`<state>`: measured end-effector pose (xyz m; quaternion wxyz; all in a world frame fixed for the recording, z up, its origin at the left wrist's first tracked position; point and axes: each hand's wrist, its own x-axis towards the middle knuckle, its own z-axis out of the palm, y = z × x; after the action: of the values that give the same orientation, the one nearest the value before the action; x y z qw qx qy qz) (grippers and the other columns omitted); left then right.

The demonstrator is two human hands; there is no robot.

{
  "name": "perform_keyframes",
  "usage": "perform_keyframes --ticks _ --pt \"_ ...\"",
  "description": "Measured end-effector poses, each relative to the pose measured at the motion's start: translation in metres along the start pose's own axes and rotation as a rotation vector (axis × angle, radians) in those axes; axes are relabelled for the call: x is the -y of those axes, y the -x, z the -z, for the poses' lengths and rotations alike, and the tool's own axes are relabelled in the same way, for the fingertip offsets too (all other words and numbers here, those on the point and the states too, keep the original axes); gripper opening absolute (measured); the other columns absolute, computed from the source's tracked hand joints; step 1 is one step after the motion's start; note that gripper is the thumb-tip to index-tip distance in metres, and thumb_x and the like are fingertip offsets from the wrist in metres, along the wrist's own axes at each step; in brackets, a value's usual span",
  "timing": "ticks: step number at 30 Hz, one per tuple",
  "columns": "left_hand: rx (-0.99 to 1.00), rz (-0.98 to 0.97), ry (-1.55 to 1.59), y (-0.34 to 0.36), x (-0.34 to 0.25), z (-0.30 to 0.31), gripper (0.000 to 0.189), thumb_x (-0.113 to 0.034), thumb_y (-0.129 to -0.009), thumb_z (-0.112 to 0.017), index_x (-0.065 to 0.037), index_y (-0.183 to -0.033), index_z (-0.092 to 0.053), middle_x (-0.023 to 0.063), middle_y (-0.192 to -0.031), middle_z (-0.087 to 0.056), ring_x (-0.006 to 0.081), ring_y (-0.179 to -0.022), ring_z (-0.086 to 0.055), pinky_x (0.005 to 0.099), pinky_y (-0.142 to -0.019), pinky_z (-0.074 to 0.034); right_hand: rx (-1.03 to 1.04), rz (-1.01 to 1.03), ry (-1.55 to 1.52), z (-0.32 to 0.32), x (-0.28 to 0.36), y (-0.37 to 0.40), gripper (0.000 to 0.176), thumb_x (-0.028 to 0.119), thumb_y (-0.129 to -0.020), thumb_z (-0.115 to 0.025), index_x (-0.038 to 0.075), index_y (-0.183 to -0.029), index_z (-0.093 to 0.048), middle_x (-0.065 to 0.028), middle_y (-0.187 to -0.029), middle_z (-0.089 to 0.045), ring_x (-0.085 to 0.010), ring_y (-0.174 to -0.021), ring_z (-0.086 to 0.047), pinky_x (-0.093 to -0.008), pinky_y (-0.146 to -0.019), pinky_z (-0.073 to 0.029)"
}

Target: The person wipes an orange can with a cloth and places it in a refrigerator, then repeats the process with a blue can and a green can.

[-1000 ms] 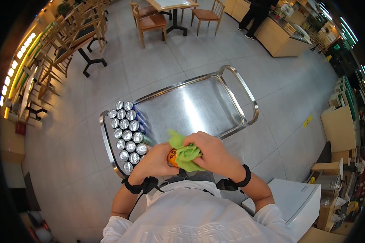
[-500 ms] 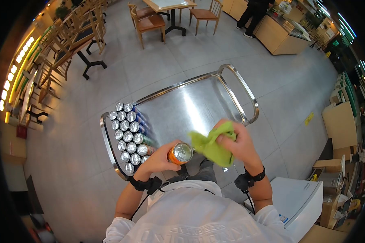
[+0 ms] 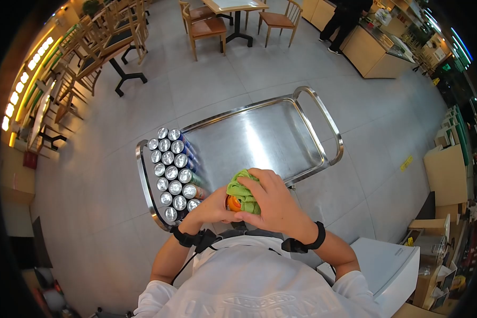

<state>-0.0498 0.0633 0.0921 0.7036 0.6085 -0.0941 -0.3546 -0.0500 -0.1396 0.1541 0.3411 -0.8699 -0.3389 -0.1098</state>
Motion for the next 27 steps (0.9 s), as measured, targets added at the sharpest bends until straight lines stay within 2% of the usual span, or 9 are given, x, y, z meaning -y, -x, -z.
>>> perform_keyframes --ticks 1,5,7,12,15,19,21,24,27 --pt "0.012 0.078 0.068 0.003 0.001 0.002 0.062 -0.003 -0.063 -0.076 -0.002 -0.119 -0.05 0.0011 -0.096 -0.062 0.0078 -0.083 -0.057 0.025 -0.073 -0.048 0.001 0.002 -0.003 -0.001 -0.003 0.002 0.046 0.023 -0.078 -0.073 0.007 -0.118 -0.056 -0.0138 -0.12 -0.053 -0.0326 -0.102 -0.055 -0.0394 -0.082 -0.049" --pt "0.071 0.036 0.132 0.011 0.007 0.004 0.067 -0.001 -0.061 -0.076 -0.003 -0.122 -0.048 0.0016 -0.097 -0.061 0.0066 -0.079 -0.056 0.0245 -0.07 -0.048 0.114 0.179 -0.151 0.007 -0.01 0.008 0.043 0.014 -0.076 -0.073 0.007 -0.116 -0.061 -0.0122 -0.117 -0.053 -0.0313 -0.103 -0.053 -0.0395 -0.085 -0.048" --pt "0.178 -0.078 0.056 0.01 0.013 0.006 0.076 -0.001 -0.062 -0.077 -0.005 -0.13 -0.044 0.0009 -0.103 -0.057 0.0092 -0.096 -0.054 0.0251 -0.08 -0.047 0.158 0.208 -0.207 0.015 -0.009 0.006 0.041 0.012 -0.075 -0.073 0.007 -0.114 -0.063 -0.0117 -0.117 -0.054 -0.0307 -0.102 -0.054 -0.0389 -0.085 -0.048" --pt "0.243 -0.082 0.031 0.021 -0.007 -0.006 0.073 -0.005 -0.061 -0.078 -0.004 -0.127 -0.046 0.001 -0.105 -0.057 0.0092 -0.099 -0.052 0.025 -0.086 -0.044 0.24 0.38 -0.168 0.03 -0.005 0.006 0.041 0.005 -0.071 -0.07 0.011 -0.111 -0.067 -0.0072 -0.109 -0.057 -0.0239 -0.093 -0.057 -0.0311 -0.072 -0.052" --pt "0.197 -0.068 -0.09 0.022 -0.017 -0.004 0.07 -0.008 -0.061 -0.077 -0.004 -0.124 -0.047 0.0023 -0.106 -0.057 0.0108 -0.1 -0.052 0.0264 -0.089 -0.043 0.274 0.278 0.125 0.039 -0.002 0.006 0.038 0.002 -0.069 -0.069 0.012 -0.105 -0.069 -0.0058 -0.104 -0.057 -0.0219 -0.091 -0.059 -0.0313 -0.07 -0.053" --pt "0.189 -0.171 -0.252 0.022 -0.013 0.016 0.065 -0.011 -0.062 -0.075 -0.003 -0.121 -0.048 0.0032 -0.106 -0.057 0.0129 -0.098 -0.054 0.0283 -0.091 -0.043 0.238 0.146 0.153 0.035 -0.025 0.01 0.038 0.0 -0.066 -0.069 0.01 -0.103 -0.069 -0.0074 -0.102 -0.056 -0.022 -0.09 -0.06 -0.0322 -0.069 -0.053" --pt "0.098 -0.224 -0.237 0.021 -0.007 0.019 0.062 -0.01 -0.062 -0.074 -0.003 -0.119 -0.049 0.0023 -0.102 -0.057 0.0127 -0.092 -0.055 0.0268 -0.083 -0.046 -0.001 -0.034 -0.09 0.04 -0.021 0.008 0.03 -0.001 -0.069 -0.066 0.006 -0.099 -0.065 -0.0095 -0.1 -0.053 -0.0249 -0.089 -0.057 -0.0348 -0.07 -0.052" --pt "-0.005 -0.027 0.006 0.026 -0.016 0.013 0.062 -0.007 -0.061 -0.075 -0.003 -0.118 -0.05 0.0014 -0.098 -0.057 0.0114 -0.083 -0.056 0.0251 -0.073 -0.047 0.066 0.041 -0.234 0.042 0.003 -0.001 0.028 -0.001 -0.07 -0.064 0.005 -0.097 -0.064 -0.0093 -0.097 -0.051 -0.0258 -0.089 -0.057 -0.0366 -0.07 -0.051" --pt "0.047 -0.091 -0.176 0.019 -0.011 0.017 0.065 -0.008 -0.06 -0.077 -0.004 -0.118 -0.05 0.0017 -0.099 -0.057 0.0111 -0.087 -0.056 0.0254 -0.077 -0.047 0.099 0.155 -0.329 0.016 0.013 -0.003 0.028 -0.002 -0.069 -0.065 0.006 -0.096 -0.065 -0.0086 -0.096 -0.052 -0.0265 -0.088 -0.058 -0.0376 -0.07 -0.05"
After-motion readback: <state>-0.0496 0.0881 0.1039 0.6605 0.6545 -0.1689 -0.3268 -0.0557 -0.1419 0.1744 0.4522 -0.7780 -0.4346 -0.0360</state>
